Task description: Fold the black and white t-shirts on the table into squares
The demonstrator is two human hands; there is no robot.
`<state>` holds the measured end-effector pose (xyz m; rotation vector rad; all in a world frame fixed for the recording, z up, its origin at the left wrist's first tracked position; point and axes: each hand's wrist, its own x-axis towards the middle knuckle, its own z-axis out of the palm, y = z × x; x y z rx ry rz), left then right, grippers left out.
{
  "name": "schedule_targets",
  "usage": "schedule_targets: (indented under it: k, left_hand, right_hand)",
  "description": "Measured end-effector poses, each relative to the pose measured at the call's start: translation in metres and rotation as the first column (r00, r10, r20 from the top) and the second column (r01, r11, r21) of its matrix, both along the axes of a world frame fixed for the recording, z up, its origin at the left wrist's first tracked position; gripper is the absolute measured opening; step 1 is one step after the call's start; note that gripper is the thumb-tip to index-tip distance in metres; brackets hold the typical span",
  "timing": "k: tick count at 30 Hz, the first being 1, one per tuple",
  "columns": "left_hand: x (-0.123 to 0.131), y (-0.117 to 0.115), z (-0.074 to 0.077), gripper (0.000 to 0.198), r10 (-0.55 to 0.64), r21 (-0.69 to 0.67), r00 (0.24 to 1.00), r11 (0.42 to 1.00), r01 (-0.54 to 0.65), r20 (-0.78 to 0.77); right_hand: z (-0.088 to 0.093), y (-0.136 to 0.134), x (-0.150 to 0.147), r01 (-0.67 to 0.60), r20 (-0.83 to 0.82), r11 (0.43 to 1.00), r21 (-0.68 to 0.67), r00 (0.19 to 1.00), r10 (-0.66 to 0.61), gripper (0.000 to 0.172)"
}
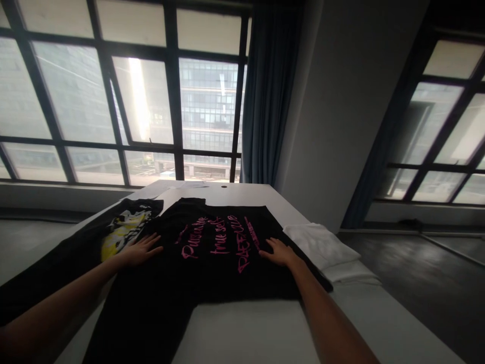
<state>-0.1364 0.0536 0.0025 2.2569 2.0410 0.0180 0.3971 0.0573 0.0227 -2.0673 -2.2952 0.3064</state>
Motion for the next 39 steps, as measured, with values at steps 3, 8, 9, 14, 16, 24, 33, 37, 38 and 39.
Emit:
schedule_targets:
  k: [3, 8, 9, 14, 16, 24, 33, 37, 38, 39]
  left_hand:
    - [-0.032, 0.012, 0.002, 0.071, 0.042, 0.016, 0.999, 0.999, -0.042, -0.009]
    - [-0.045, 0.010, 0.000, 0.068, 0.057, 0.046, 0.997, 0.997, -0.055, -0.044]
    - [-0.044, 0.006, 0.001, 0.067, 0.043, 0.070, 0.999, 0.997, -0.041, -0.034]
    - [-0.048, -0.032, 0.025, 0.047, -0.250, 0.083, 0.958, 0.967, 0.241, 0.141]
    - [-0.052, -0.053, 0.037, 0.038, -0.319, 0.026, 0.920, 0.946, 0.322, 0.226]
    - [-0.072, -0.101, 0.036, 0.044, -0.215, -0.104, 0.860, 0.950, 0.293, 0.464]
    - [-0.042, -0.095, 0.058, 0.016, -0.288, -0.038, 0.784, 0.929, 0.368, 0.550]
    - [-0.048, -0.099, 0.069, 0.031, -0.244, -0.064, 0.741, 0.930, 0.361, 0.625]
    - [-0.050, -0.101, 0.070, 0.033, -0.208, -0.067, 0.758, 0.947, 0.315, 0.618]
    - [-0.052, -0.105, 0.071, 0.034, -0.163, -0.074, 0.779, 0.963, 0.259, 0.606]
  right_hand:
    - [-0.006, 0.001, 0.006, 0.012, -0.033, 0.996, -0.093, 0.999, -0.015, 0.085]
    - [-0.006, -0.006, 0.024, -0.031, -0.126, 0.999, 0.022, 0.991, 0.034, 0.061]
    - [-0.003, -0.009, 0.032, -0.049, -0.150, 0.996, 0.072, 0.987, 0.060, 0.055]
    - [0.013, -0.025, 0.071, -0.002, -0.203, 0.996, 0.094, 0.979, 0.021, 0.045]
    - [0.016, -0.030, 0.078, 0.070, -0.198, 0.998, 0.000, 0.978, -0.069, 0.048]
    - [0.028, -0.050, 0.064, 0.095, -0.122, 0.981, -0.169, 0.986, -0.116, 0.067]
    - [0.041, -0.070, -0.020, -0.366, -0.281, 0.922, -0.123, 0.904, 0.321, 0.036]
    - [0.042, -0.069, -0.021, -0.401, -0.314, 0.913, -0.074, 0.878, 0.360, 0.018]
    - [0.043, -0.069, -0.018, -0.394, -0.315, 0.915, -0.090, 0.883, 0.349, 0.020]
    - [0.045, -0.071, -0.013, -0.383, -0.316, 0.915, -0.126, 0.890, 0.329, 0.021]
